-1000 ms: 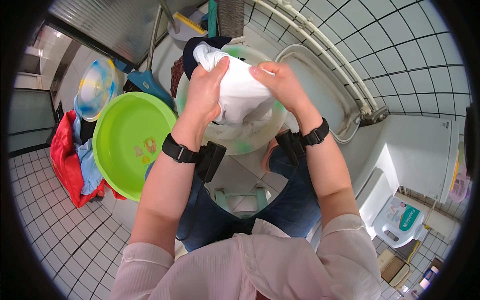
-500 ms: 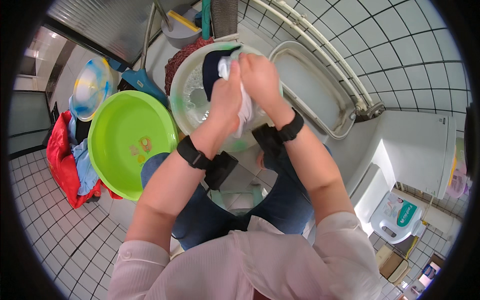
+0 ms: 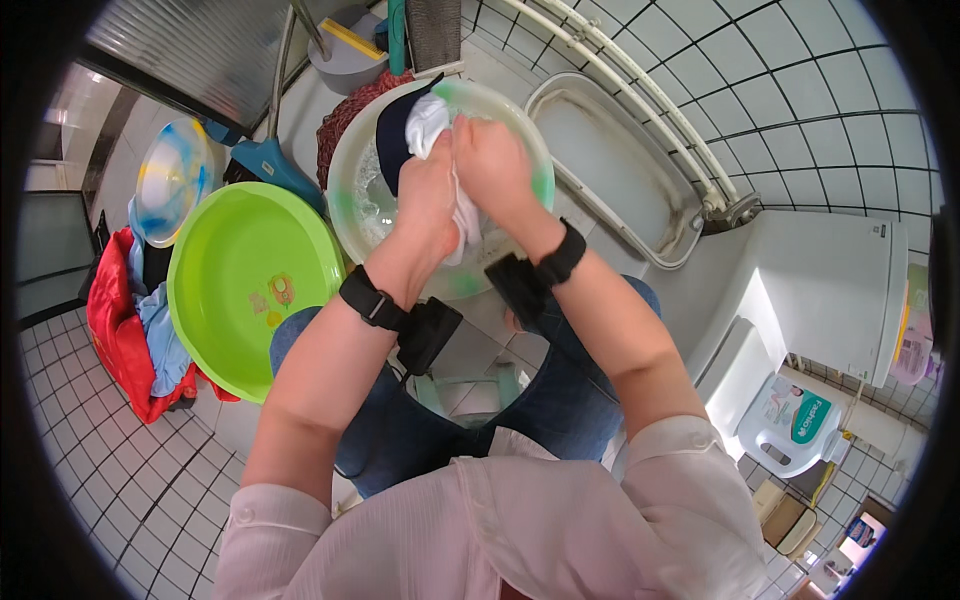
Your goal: The person washes a white garment by hand in a bucket of soapy water, scrubbing it with a yellow sponge and wringing it out.
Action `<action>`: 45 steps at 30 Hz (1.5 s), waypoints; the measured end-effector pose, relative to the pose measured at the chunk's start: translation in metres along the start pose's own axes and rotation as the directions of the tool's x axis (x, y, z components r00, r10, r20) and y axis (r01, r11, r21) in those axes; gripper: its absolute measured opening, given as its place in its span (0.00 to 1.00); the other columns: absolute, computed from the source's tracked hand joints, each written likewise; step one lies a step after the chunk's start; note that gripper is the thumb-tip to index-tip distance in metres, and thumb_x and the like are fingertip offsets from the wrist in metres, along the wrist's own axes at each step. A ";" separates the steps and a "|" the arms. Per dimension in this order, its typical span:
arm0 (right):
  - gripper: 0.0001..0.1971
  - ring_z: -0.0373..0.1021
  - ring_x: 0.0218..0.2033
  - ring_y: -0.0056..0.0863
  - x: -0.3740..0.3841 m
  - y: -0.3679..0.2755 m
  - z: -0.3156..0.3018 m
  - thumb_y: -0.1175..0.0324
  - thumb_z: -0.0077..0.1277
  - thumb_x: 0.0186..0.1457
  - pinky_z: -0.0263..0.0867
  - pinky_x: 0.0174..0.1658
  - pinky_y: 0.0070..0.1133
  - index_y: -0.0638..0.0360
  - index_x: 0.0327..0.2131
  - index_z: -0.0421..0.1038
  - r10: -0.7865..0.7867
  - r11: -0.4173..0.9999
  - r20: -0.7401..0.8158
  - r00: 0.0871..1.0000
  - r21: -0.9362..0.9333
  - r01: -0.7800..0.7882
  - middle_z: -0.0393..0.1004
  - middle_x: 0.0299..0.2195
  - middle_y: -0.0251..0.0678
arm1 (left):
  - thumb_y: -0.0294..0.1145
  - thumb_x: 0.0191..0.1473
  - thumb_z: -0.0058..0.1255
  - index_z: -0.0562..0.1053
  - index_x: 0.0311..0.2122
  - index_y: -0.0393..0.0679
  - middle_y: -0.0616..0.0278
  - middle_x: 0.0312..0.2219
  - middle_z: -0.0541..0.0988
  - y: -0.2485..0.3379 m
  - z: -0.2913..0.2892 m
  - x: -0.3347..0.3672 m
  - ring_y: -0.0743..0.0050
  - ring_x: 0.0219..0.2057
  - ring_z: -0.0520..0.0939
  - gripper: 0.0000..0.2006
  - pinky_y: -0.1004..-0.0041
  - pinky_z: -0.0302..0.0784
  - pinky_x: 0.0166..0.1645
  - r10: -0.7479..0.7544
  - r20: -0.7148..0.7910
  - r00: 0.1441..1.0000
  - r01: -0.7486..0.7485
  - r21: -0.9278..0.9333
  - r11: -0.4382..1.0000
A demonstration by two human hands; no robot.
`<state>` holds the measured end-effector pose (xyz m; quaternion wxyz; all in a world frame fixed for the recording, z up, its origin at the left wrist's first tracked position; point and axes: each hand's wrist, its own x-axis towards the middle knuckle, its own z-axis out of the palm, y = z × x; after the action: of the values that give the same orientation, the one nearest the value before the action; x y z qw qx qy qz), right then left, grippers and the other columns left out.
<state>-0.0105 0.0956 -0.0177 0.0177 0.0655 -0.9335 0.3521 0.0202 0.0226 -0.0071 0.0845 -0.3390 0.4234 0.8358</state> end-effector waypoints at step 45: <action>0.11 0.66 0.23 0.22 -0.013 -0.002 -0.037 0.64 0.48 0.50 0.61 0.30 0.20 0.61 0.23 0.70 -0.164 0.799 0.201 0.966 0.602 0.011 0.71 0.22 0.33 | 0.39 0.54 0.43 0.69 0.35 0.35 0.60 0.29 0.73 0.029 -0.013 0.000 0.74 0.28 0.74 0.15 0.73 0.69 0.34 0.189 0.164 0.968 -0.188 -0.025 0.982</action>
<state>0.0019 0.1194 0.0106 -0.1015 0.1535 -0.7665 0.6154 0.0142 -0.0055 0.0058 0.0381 -0.2271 0.4413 0.8673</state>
